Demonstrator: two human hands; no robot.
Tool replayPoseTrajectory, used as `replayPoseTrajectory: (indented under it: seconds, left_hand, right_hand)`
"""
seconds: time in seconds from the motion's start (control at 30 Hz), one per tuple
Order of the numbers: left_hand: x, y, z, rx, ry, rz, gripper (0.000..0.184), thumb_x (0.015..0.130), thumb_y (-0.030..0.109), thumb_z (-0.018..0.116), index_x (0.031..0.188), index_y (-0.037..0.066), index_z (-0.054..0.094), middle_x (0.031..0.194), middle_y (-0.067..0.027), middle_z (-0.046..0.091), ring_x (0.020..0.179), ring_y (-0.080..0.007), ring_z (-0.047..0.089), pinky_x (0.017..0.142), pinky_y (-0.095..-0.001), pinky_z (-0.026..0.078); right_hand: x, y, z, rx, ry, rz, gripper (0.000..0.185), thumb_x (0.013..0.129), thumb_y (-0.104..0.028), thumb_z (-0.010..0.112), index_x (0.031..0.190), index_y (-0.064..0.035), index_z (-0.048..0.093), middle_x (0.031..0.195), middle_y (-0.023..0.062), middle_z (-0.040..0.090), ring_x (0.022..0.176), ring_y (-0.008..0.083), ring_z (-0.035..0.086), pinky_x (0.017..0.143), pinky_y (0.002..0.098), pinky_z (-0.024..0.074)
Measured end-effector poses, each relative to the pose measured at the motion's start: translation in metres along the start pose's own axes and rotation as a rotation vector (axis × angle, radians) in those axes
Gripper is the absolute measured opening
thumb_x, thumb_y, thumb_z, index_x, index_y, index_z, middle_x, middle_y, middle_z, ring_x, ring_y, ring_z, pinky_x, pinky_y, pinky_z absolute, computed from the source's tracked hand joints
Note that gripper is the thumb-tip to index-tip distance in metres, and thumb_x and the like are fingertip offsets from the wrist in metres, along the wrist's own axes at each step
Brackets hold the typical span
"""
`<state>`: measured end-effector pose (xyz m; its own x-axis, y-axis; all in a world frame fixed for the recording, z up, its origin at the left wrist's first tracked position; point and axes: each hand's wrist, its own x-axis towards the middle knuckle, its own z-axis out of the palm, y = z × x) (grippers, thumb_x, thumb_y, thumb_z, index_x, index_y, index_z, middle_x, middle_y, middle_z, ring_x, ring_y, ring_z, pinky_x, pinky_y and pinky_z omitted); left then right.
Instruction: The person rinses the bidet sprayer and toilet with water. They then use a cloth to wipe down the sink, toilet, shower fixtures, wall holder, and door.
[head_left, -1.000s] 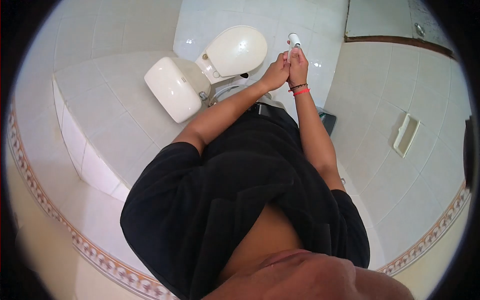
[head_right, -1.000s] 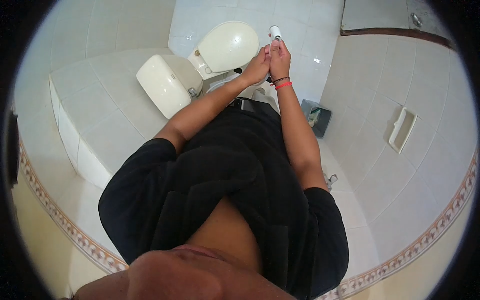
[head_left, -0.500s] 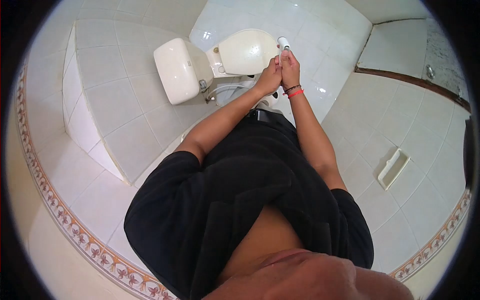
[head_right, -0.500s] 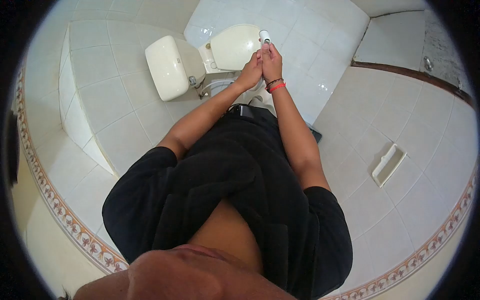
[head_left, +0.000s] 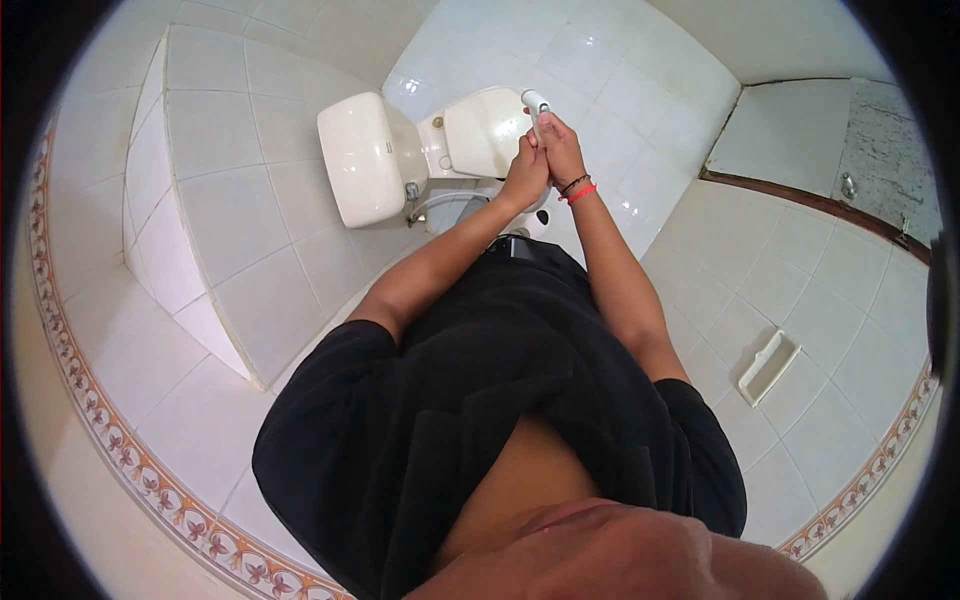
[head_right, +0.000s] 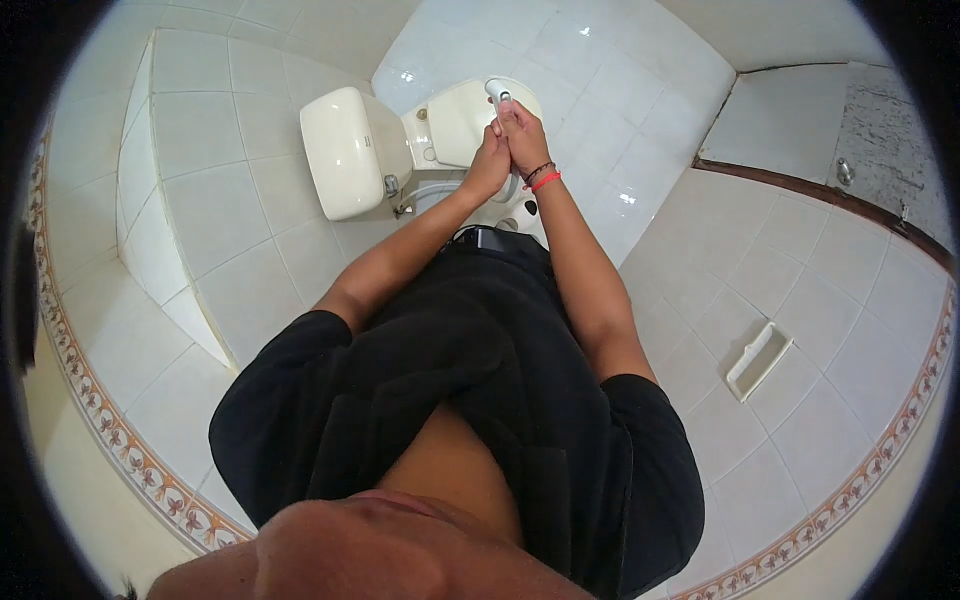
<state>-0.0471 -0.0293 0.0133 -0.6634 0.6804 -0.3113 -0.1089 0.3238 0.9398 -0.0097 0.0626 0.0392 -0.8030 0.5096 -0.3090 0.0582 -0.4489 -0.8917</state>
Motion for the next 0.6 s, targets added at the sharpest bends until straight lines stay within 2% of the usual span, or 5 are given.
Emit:
replayPoseTrajectory:
  seconds: [0.17, 0.37, 0.6]
  left_hand:
    - [-0.008, 0.011, 0.001, -0.060, -0.037, -0.063, 0.044, 0.107, 0.038, 0.035, 0.125, -0.003, 0.040, 0.113, -0.0356, 0.063, 0.108, -0.0492, 0.064, 0.090, -0.0511, 0.050]
    - [-0.005, 0.035, 0.009, 0.046, -0.189, 0.027, 0.046, 0.107, 0.037, 0.038, 0.134, 0.001, 0.044, 0.117, -0.0306, 0.065, 0.109, -0.0448, 0.065, 0.093, -0.0469, 0.050]
    - [0.014, 0.030, 0.039, 0.127, -0.450, 0.093, 0.042, 0.106, 0.034, 0.041, 0.134, 0.005, 0.050, 0.120, -0.0258, 0.066, 0.111, -0.0401, 0.066, 0.095, -0.0446, 0.050]
  right_hand:
    - [-0.008, -0.005, 0.002, -0.003, 0.027, -0.035, 0.041, 0.107, -0.035, 0.052, 0.127, -0.0008, 0.062, 0.078, -0.0045, 0.051, 0.071, 0.0046, 0.045, 0.067, 0.0203, 0.0405]
    - [-0.022, -0.004, -0.012, 0.013, 0.309, -0.226, 0.039, 0.106, -0.035, 0.053, 0.122, -0.0013, 0.062, 0.077, -0.0045, 0.053, 0.071, 0.0039, 0.046, 0.064, 0.0205, 0.0393]
    - [-0.044, -0.012, -0.036, 0.033, 0.598, -0.396, 0.029, 0.107, -0.033, 0.053, 0.105, -0.0046, 0.059, 0.076, -0.0041, 0.055, 0.070, 0.0038, 0.047, 0.062, 0.0216, 0.0408]
